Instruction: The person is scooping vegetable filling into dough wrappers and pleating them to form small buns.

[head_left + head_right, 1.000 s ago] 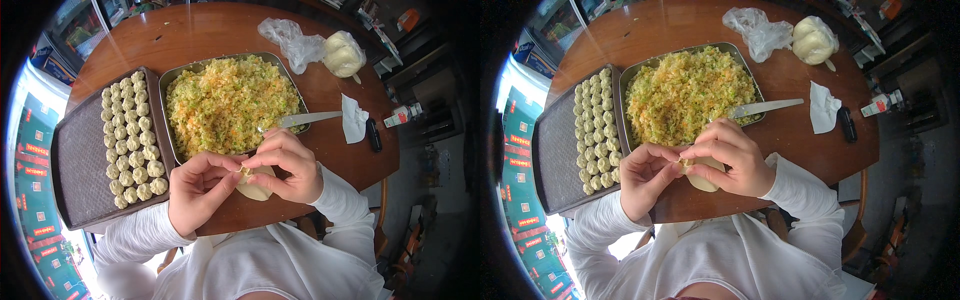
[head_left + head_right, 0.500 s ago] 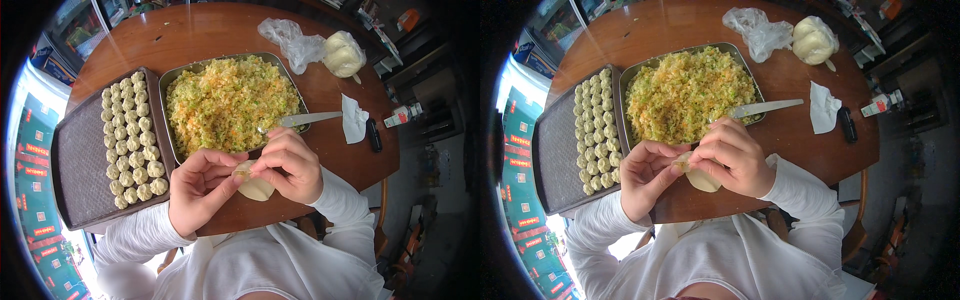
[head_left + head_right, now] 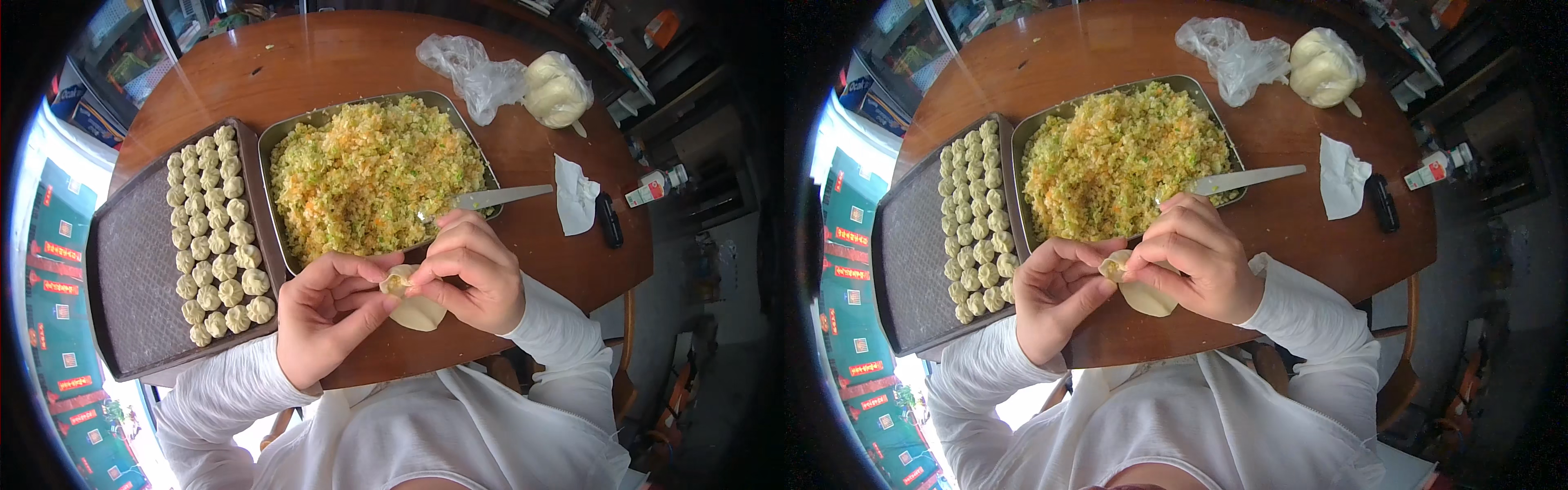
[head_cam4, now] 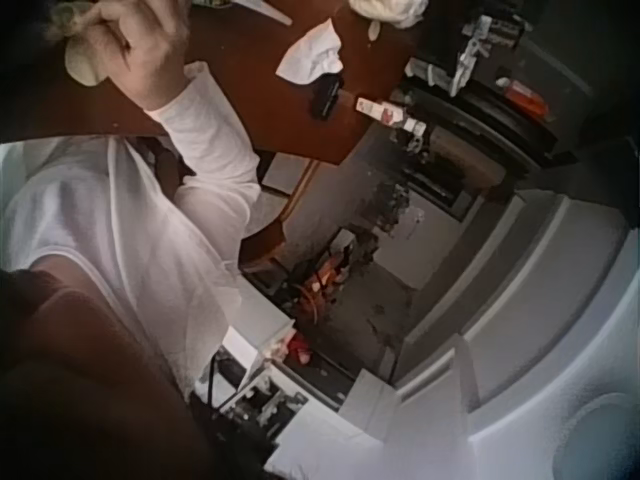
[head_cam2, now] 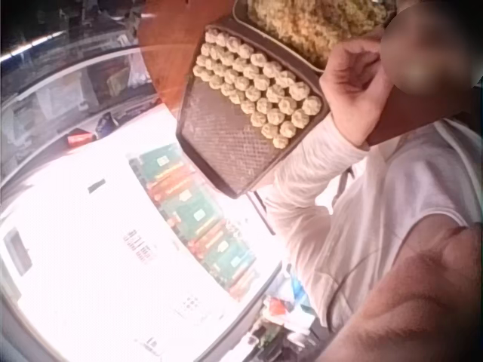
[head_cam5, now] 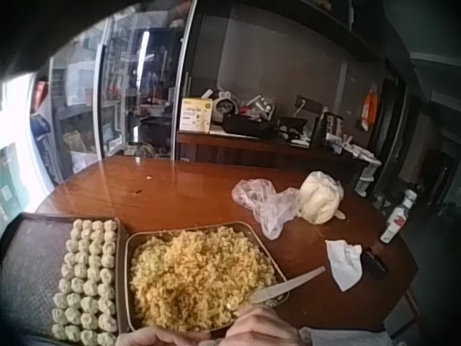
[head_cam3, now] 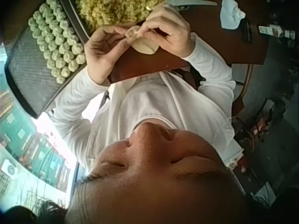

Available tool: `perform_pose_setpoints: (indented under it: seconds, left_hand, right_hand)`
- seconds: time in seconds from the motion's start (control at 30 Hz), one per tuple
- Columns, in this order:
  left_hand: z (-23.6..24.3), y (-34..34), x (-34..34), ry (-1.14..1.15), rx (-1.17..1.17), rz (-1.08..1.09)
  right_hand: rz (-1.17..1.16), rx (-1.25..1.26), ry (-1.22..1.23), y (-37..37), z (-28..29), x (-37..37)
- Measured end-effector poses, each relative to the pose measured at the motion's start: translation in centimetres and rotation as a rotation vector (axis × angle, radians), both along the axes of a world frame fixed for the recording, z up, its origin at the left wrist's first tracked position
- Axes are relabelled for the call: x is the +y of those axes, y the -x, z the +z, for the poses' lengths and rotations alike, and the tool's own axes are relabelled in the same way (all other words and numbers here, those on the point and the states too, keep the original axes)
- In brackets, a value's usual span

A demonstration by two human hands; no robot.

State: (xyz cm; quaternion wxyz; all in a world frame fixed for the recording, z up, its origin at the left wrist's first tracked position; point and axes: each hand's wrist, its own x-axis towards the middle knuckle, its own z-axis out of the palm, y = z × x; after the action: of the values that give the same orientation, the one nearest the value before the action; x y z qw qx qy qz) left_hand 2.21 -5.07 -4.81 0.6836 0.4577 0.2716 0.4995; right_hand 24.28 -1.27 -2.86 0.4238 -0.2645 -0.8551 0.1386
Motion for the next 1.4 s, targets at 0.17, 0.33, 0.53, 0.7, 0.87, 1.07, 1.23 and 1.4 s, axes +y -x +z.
perform_pose_setpoints:
  seconds: [0.17,0.33,0.53,0.7,0.87,1.07,1.23,1.4]
  left_hand:
    - [0.0,-0.2,-0.1,0.008,-0.004,0.006]
    - [0.1,-0.1,0.0,-0.005,0.024,-0.008]
    - [0.4,-0.2,0.0,-0.03,0.009,0.014]
    - [0.1,-0.1,0.0,-0.075,0.032,0.021]
    - [0.3,-0.1,0.0,-0.077,0.071,0.022]
    - [0.2,-0.1,-0.3,-0.074,0.085,0.026]
    - [0.4,0.0,-0.3,-0.034,0.084,0.015]
    - [0.6,0.0,-0.1,-0.028,0.083,-0.011]
  right_hand:
    - [0.007,0.059,0.083,0.1,0.2,0.1]
    - [0.034,0.05,0.097,-0.2,0.5,0.3]
    - [0.036,0.068,0.09,-0.1,0.3,0.2]
    - [0.059,0.047,0.062,-0.3,0.7,0.2]
    - [0.047,0.082,0.082,0.0,0.4,0.3]
    - [0.037,0.058,0.166,0.2,0.9,0.1]
    - [0.078,0.04,0.138,-0.1,0.8,0.3]
    - [0.081,0.027,0.104,-0.2,0.8,0.4]
